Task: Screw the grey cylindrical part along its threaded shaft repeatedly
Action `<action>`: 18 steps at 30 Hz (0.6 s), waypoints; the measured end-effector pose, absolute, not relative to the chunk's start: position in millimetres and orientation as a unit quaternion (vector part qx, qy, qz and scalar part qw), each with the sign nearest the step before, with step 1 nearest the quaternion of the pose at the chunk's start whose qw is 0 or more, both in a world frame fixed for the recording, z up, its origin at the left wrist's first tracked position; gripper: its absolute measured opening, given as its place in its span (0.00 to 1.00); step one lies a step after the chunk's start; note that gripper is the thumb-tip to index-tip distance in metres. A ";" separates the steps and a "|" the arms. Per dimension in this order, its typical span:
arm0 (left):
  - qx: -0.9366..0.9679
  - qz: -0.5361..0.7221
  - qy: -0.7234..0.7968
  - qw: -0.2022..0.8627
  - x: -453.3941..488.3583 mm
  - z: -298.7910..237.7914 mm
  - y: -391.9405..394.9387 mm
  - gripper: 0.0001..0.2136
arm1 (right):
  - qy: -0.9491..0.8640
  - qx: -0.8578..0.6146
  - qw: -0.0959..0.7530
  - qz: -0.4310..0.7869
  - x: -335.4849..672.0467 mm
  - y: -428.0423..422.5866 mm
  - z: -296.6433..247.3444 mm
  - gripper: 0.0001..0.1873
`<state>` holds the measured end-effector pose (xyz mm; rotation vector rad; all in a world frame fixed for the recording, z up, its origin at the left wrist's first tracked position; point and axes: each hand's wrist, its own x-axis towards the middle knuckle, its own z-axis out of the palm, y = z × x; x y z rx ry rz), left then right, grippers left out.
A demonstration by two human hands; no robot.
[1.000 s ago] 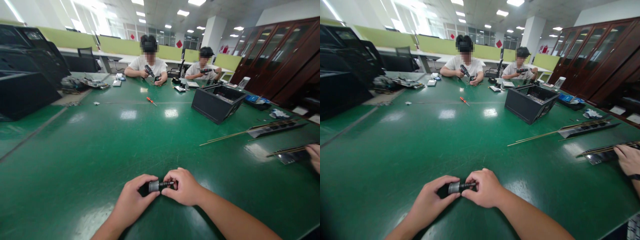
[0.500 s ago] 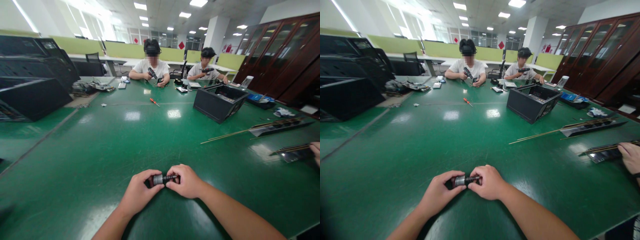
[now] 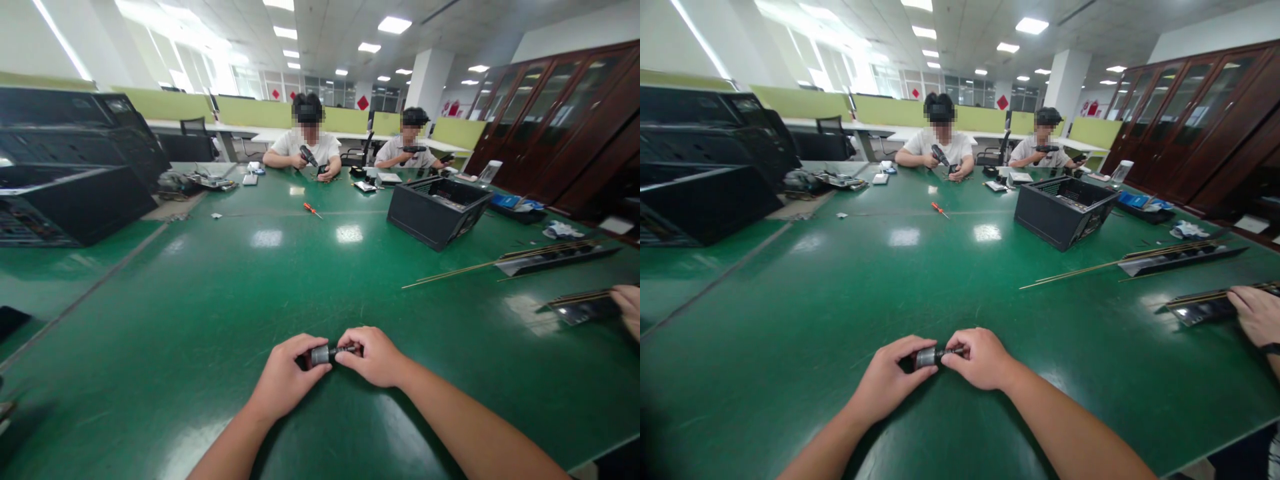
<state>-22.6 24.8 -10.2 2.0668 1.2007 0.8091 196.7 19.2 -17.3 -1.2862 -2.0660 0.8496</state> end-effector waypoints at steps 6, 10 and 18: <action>0.773 0.300 0.458 0.321 -23.9 -13.2 24.8 0.12 | -0.770 -0.474 0.283 0.321 198.3 20.0 -22.7 0.04; 0.773 0.297 0.456 0.326 -23.7 -12.4 25.0 0.12 | -0.766 -0.467 0.295 0.330 200.3 20.8 -24.3 0.05; 0.770 0.297 0.457 0.332 -23.7 -12.6 26.0 0.12 | -0.761 -0.461 0.310 0.334 203.3 20.7 -22.0 0.04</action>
